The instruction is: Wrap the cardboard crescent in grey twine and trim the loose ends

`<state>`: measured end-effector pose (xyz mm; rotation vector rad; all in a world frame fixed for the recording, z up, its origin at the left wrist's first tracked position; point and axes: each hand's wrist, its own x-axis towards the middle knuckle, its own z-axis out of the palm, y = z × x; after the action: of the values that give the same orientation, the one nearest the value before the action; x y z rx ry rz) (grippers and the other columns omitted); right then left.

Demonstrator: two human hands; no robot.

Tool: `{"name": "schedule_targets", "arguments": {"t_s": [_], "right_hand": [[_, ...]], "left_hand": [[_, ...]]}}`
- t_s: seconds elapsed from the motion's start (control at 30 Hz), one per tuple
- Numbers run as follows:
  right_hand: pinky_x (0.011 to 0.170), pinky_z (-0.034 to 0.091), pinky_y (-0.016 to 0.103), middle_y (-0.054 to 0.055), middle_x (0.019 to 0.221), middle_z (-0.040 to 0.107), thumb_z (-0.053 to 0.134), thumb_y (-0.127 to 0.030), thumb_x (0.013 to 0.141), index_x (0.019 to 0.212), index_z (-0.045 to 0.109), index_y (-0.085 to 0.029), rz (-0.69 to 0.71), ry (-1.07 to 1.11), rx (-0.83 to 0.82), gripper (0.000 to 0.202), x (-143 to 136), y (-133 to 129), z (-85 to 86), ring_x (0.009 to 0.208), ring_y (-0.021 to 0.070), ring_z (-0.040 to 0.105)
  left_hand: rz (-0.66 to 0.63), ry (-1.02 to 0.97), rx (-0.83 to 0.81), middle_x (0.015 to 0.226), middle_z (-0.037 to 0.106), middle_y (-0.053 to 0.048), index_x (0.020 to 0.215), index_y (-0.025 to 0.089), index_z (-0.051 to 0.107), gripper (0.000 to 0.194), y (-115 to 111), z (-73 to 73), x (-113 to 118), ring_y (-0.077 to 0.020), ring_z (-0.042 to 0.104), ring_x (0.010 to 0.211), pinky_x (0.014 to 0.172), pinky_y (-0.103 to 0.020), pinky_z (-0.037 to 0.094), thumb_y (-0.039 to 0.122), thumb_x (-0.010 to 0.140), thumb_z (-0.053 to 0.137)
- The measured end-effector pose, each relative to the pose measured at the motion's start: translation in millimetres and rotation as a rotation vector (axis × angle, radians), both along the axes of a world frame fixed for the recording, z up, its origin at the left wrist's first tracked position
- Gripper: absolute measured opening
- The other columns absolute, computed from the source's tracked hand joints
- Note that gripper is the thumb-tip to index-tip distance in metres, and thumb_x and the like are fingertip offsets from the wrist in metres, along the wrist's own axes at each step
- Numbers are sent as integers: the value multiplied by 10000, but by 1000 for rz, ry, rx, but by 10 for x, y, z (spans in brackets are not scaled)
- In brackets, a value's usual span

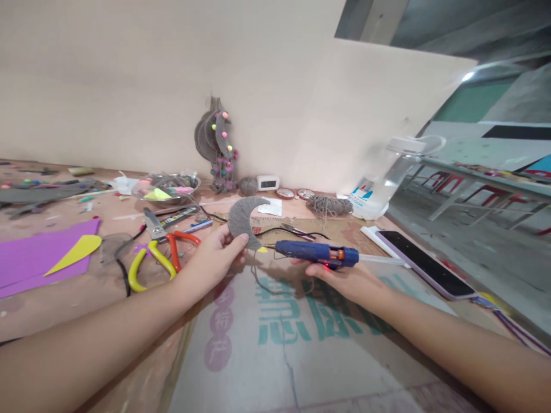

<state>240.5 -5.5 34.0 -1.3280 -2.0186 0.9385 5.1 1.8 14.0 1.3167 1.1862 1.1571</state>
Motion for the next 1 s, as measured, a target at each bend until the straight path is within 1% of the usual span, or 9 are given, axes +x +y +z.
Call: {"name": "schedule_targets", "arguments": {"t_s": [0.1, 0.2, 0.3, 0.37, 0.53, 0.63, 0.73, 0.9, 1.0], "right_hand": [[738, 522, 320, 32, 763, 686, 641, -499, 682, 752, 626, -206, -22, 30, -37, 302, -46, -14, -13, 748, 204, 650], [709, 516, 310, 20, 722, 651, 654, -491, 667, 722, 596, -203, -40, 42, -59, 299, -57, -20, -35, 706, 185, 627], [693, 510, 295, 2, 703, 617, 650, -464, 677, 707, 570, -213, -19, 37, -29, 265, -59, -22, -27, 691, 171, 602], [698, 507, 289, -4, 695, 603, 649, -446, 680, 694, 556, -222, -14, 23, -4, 242, -65, -22, -15, 694, 168, 591], [682, 512, 292, -9, 676, 595, 661, -453, 662, 711, 537, -234, -72, 3, 4, 256, -80, -15, -29, 672, 176, 593], [716, 517, 303, -4, 706, 623, 668, -446, 660, 749, 552, -236, -54, 11, 27, 256, -86, -9, -43, 713, 191, 616], [713, 520, 306, 2, 727, 634, 674, -446, 665, 759, 551, -237, -58, 10, 45, 260, -92, -14, -40, 716, 194, 619], [660, 509, 293, -14, 664, 580, 669, -462, 663, 706, 519, -222, -57, 1, 27, 286, -99, -23, -26, 664, 171, 590], [672, 510, 303, -10, 684, 586, 664, -482, 659, 736, 528, -221, -68, -7, 17, 304, -103, -28, -30, 680, 176, 593]], "left_hand": [[7, 49, 29, 522, 498, 74, 746, 165, 470, 168, -2, -6, -9, -38, 410, 412, 386, -142, 286, 299, 828, 530], [7, 58, 25, 516, 499, 74, 744, 162, 474, 168, -9, -7, -15, -35, 405, 411, 386, -137, 283, 296, 832, 524], [-1, 53, 15, 511, 502, 74, 741, 164, 468, 180, -12, -9, -16, -36, 406, 406, 382, -135, 279, 308, 834, 522], [1, 50, 27, 508, 504, 71, 735, 163, 469, 185, -7, -14, -15, -39, 420, 412, 390, -136, 294, 311, 831, 526], [-12, 10, 31, 518, 501, 73, 754, 171, 476, 177, -4, -22, -11, -47, 428, 408, 394, -153, 319, 322, 822, 537], [-9, 0, 31, 524, 498, 74, 754, 171, 476, 170, -19, -9, -8, -49, 433, 416, 406, -157, 337, 314, 819, 540], [-2, 5, 28, 521, 496, 73, 745, 168, 474, 172, -31, 7, -4, -49, 432, 422, 406, -155, 336, 308, 815, 545], [0, -4, 20, 510, 497, 72, 735, 167, 471, 176, -35, 23, -2, -52, 440, 425, 409, -153, 344, 306, 809, 550], [1, -18, 0, 498, 491, 77, 727, 170, 466, 184, -38, 31, 0, -46, 421, 400, 390, -149, 321, 310, 808, 553]]}}
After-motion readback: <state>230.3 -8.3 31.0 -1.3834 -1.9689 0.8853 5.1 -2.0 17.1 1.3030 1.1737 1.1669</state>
